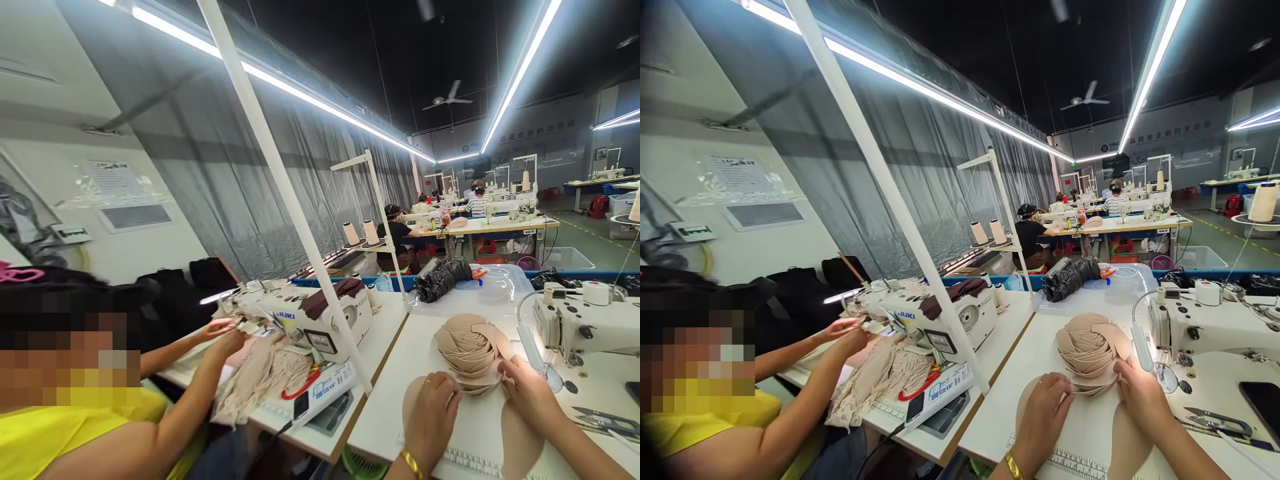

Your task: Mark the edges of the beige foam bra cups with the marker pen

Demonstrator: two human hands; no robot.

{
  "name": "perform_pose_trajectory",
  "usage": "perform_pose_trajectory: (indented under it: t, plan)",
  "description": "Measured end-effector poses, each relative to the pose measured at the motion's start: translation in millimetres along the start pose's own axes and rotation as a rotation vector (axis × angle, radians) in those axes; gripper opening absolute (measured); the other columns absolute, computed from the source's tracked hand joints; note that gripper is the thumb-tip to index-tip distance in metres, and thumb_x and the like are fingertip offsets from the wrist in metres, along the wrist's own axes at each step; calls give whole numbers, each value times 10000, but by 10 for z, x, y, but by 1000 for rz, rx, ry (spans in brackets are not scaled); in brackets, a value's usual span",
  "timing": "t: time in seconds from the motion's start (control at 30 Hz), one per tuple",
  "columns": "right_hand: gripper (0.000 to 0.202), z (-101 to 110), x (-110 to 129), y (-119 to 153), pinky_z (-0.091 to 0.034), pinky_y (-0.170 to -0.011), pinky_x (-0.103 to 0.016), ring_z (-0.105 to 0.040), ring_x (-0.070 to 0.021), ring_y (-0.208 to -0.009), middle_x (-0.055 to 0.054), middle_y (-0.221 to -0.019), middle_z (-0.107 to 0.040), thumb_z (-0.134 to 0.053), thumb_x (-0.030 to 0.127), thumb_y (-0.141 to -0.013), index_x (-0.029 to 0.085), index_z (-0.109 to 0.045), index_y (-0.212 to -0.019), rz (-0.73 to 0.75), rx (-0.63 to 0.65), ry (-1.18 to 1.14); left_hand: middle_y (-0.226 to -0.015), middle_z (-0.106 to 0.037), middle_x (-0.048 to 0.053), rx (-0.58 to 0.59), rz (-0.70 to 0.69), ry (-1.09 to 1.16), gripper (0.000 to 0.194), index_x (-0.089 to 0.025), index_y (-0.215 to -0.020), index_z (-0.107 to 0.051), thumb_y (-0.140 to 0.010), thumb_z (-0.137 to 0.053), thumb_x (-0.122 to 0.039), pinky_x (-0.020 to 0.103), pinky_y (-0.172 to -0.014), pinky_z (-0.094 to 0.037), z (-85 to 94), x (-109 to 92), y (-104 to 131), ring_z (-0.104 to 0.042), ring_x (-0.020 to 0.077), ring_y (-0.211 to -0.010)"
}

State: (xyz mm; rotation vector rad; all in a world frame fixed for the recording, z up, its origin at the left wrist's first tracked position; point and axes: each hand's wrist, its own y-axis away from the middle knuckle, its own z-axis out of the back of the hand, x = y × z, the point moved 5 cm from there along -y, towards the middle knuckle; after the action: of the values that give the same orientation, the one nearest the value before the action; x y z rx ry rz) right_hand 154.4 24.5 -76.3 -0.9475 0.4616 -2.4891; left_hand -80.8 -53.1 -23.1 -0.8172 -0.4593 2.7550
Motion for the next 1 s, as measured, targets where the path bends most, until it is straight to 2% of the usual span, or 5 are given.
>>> perform_pose_trajectory:
  t: [0.13,0.43,0.67,0.87,1.0]
  plan:
    - [174,-2,-7,-15,-479,-638,-300,-624,-194,-747,-32,-941,-614,-448,182,-971,224,-610,-923,39,2,35,-1296,-704,87,3,-4,-37,228,-205,-875,-634,-931,-551,-1,456,-1030,-499,66,70,-126,-596,286,-1190]
    - [225,71,60,-74,-525,-716,-352,-656,-231,-827,-51,-991,-680,-423,186,-932,251,-638,-924,89,33,-40,-952,-731,73,100,-96,-33,226,-211,-792,-599,-841,-582,8,440,-926,-459,24,117,-406,-611,282,-979]
    - [231,353,165,260,-521,-746,-348,-651,-257,-844,-39,-914,-684,-478,352,-1015,279,-672,-913,-20,100,-203,-994,-720,62,38,-62,209,185,-218,-1005,-689,-886,-569,-142,379,-921,-510,578,64,-219,-640,233,-966]
    - [411,602,180,996,-525,-680,-290,-637,-230,-746,-19,-826,-677,-529,615,-1028,250,-652,-882,-226,147,-435,-839,-720,64,-85,559,889,460,-167,-844,-705,-735,-835,-595,314,-764,-568,653,678,468,-678,207,-781]
    - [512,486,7,1314,-522,-671,-315,-674,-248,-724,-12,-768,-690,-634,744,-924,242,-660,-1023,-510,135,-694,-669,-611,-12,-179,680,874,536,-189,-799,-633,-678,-848,-666,249,-595,-489,554,873,759,-579,142,-600]
